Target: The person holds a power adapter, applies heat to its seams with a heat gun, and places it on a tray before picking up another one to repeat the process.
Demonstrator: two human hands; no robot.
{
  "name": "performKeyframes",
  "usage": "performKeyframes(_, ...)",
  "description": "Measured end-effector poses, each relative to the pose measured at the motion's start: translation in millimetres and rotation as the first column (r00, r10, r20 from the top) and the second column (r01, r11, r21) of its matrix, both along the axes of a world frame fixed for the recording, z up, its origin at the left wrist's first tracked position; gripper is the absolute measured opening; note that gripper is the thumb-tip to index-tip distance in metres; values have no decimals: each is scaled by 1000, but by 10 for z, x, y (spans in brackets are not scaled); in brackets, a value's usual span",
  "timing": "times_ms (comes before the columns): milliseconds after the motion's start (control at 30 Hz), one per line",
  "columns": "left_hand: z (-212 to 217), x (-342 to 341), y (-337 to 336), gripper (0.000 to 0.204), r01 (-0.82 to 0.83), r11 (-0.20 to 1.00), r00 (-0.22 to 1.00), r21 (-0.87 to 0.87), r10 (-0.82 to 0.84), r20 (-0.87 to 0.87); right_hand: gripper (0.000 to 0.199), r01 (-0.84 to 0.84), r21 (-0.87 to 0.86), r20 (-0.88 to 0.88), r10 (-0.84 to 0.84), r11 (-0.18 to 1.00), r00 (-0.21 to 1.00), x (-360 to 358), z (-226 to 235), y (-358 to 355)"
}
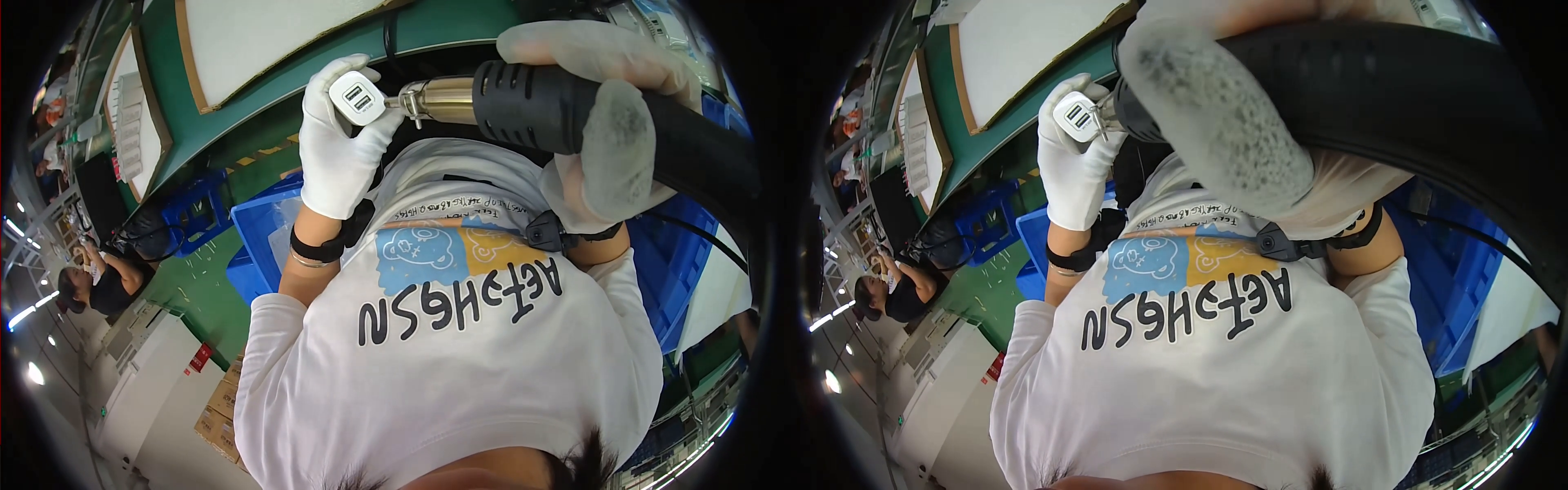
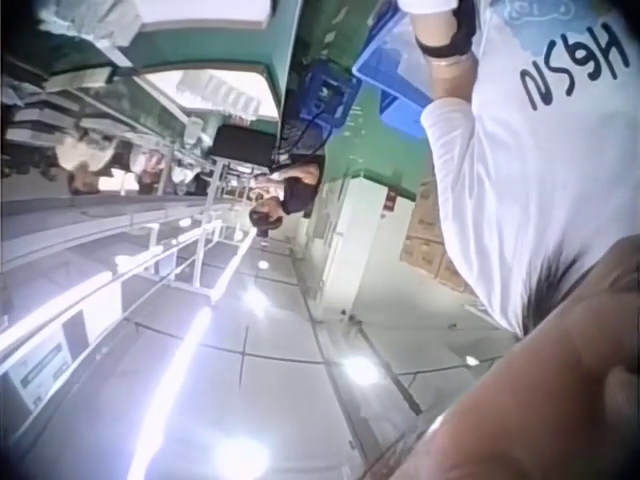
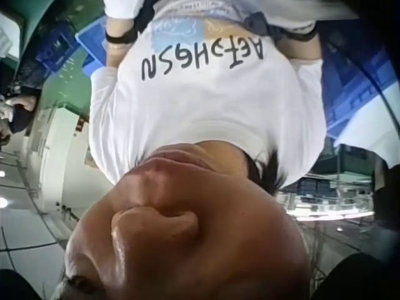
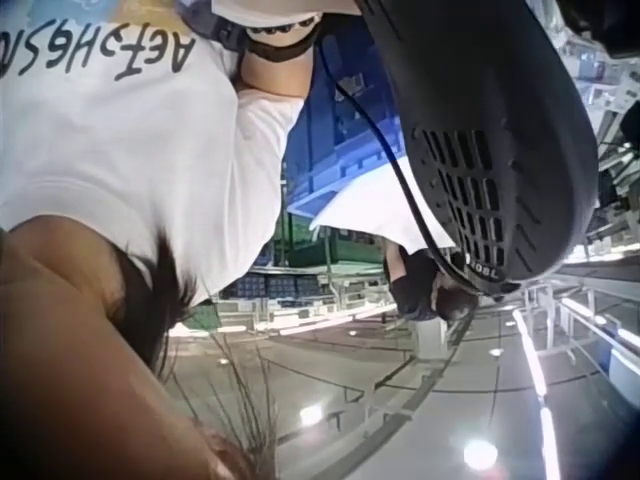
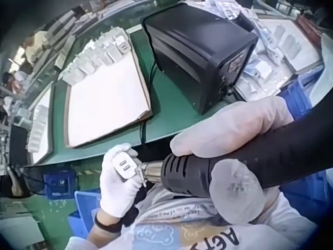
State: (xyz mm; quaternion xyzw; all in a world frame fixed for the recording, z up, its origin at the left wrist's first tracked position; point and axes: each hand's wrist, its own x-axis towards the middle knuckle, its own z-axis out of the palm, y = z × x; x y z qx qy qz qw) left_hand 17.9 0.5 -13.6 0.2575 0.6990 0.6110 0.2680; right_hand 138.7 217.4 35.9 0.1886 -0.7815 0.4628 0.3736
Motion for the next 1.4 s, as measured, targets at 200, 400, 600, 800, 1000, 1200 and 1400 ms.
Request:
performKeyframes(200,-2,34,41,55,13,999,998,46,-10,-68,30,75,-4,74,-74,997,995,79,58,-55)
performKeyframes(400,29,52,41,49,-26,994,996,107,16,91,30,144,-89,82,-137,986,987,72,71,-283)
performKeyframes(600,8,85,47,43,-47,993,997,107,39,72,30,183,-62,73,-178,981,981,56,66,-245)
performKeyframes(800,28,69,51,40,-56,988,994,144,41,106,31,225,-37,63,-222,974,973,30,63,-198)
performKeyframes(1000,-4,74,56,41,-25,995,999,93,28,-32,33,286,-139,-14,-291,948,957,-25,-52,-268)
performKeyframes(1200,3,87,66,42,-81,996,996,27,82,-31,34,341,-215,-69,-362,915,930,-61,-122,-341)
performKeyframes(1400,3,63,100,42,-83,996,984,43,89,-152,33,381,-200,-86,-404,903,911,-67,-135,-363)
